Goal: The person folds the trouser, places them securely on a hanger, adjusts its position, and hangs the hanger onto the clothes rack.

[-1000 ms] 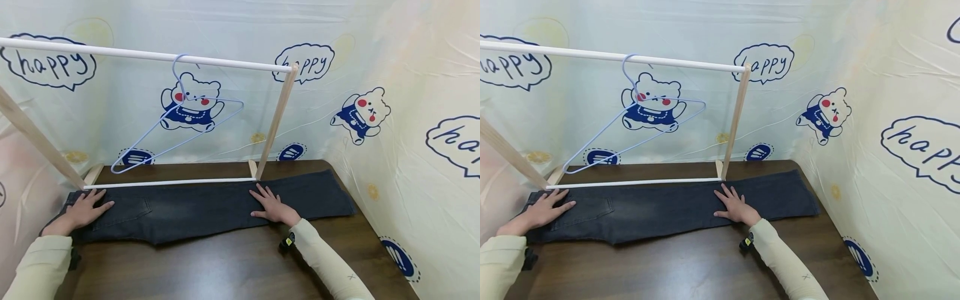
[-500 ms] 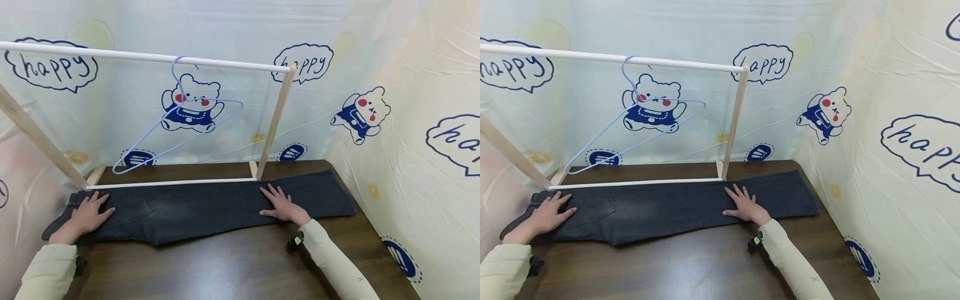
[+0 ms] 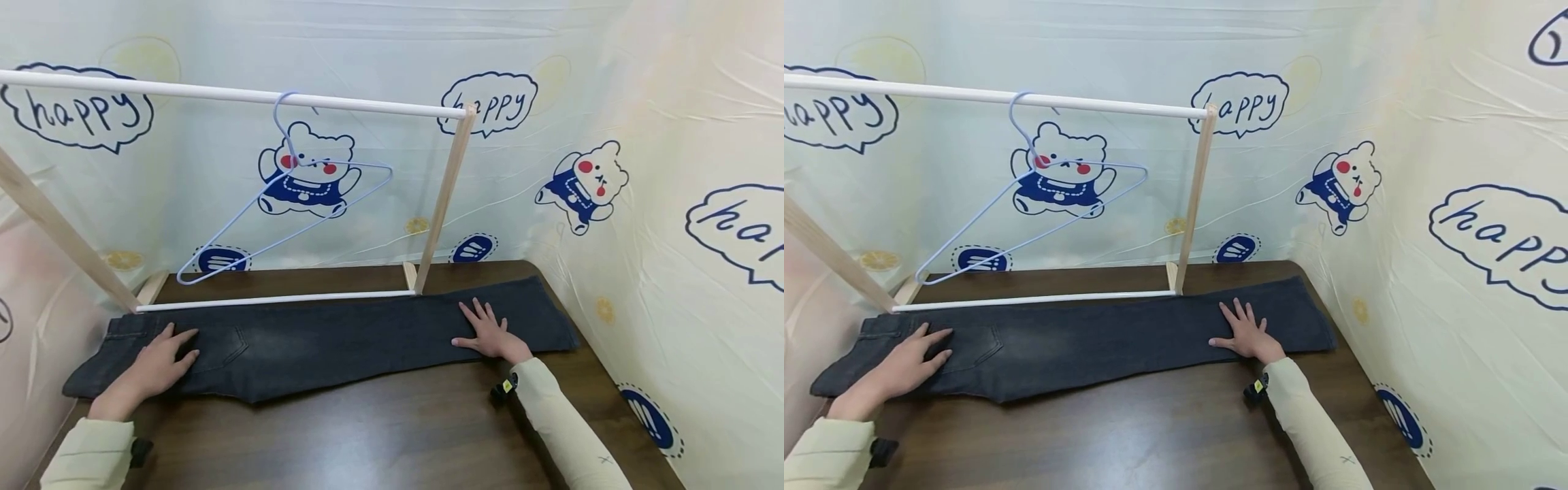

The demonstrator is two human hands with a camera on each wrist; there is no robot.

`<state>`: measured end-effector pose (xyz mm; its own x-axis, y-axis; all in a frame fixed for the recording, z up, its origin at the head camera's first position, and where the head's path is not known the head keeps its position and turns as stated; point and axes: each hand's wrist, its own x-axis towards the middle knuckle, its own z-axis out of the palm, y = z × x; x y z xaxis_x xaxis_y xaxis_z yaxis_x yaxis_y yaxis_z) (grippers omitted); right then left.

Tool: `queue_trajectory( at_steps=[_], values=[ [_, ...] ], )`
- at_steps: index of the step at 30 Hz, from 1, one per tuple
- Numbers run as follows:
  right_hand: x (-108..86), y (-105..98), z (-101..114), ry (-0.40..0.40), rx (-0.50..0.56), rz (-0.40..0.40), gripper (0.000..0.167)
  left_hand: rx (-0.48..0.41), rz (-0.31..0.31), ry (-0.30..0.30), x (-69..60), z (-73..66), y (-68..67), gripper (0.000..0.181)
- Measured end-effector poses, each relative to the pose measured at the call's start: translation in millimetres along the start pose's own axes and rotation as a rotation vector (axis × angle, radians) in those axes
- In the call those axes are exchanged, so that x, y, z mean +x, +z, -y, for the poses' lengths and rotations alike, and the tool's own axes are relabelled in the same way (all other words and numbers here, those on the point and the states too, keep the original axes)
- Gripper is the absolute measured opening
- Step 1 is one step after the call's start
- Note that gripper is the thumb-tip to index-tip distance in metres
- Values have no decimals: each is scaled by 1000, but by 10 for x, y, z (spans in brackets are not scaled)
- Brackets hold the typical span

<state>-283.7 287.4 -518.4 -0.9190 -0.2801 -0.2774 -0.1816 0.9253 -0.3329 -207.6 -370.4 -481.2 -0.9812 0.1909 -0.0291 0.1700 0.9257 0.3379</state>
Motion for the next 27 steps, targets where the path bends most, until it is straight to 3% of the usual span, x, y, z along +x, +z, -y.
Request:
queue_trajectory(
  at_steps=[6,13,18,22,27],
  values=[
    [21,-55,-230,34,3,-34,109,-21,-28,71,21,-294,59,44],
    [59,-98,-299,26,16,-1,110,-104,7,214,-75,-928,90,56],
    [29,-199,-305,-4,61,37,111,-79,20,281,-138,-1301,141,71],
    [18,-265,-312,-16,93,58,113,-48,60,313,-132,-1435,267,76],
    [19,-268,-321,-16,95,56,114,-22,81,347,-130,-1463,443,61]
  ],
)
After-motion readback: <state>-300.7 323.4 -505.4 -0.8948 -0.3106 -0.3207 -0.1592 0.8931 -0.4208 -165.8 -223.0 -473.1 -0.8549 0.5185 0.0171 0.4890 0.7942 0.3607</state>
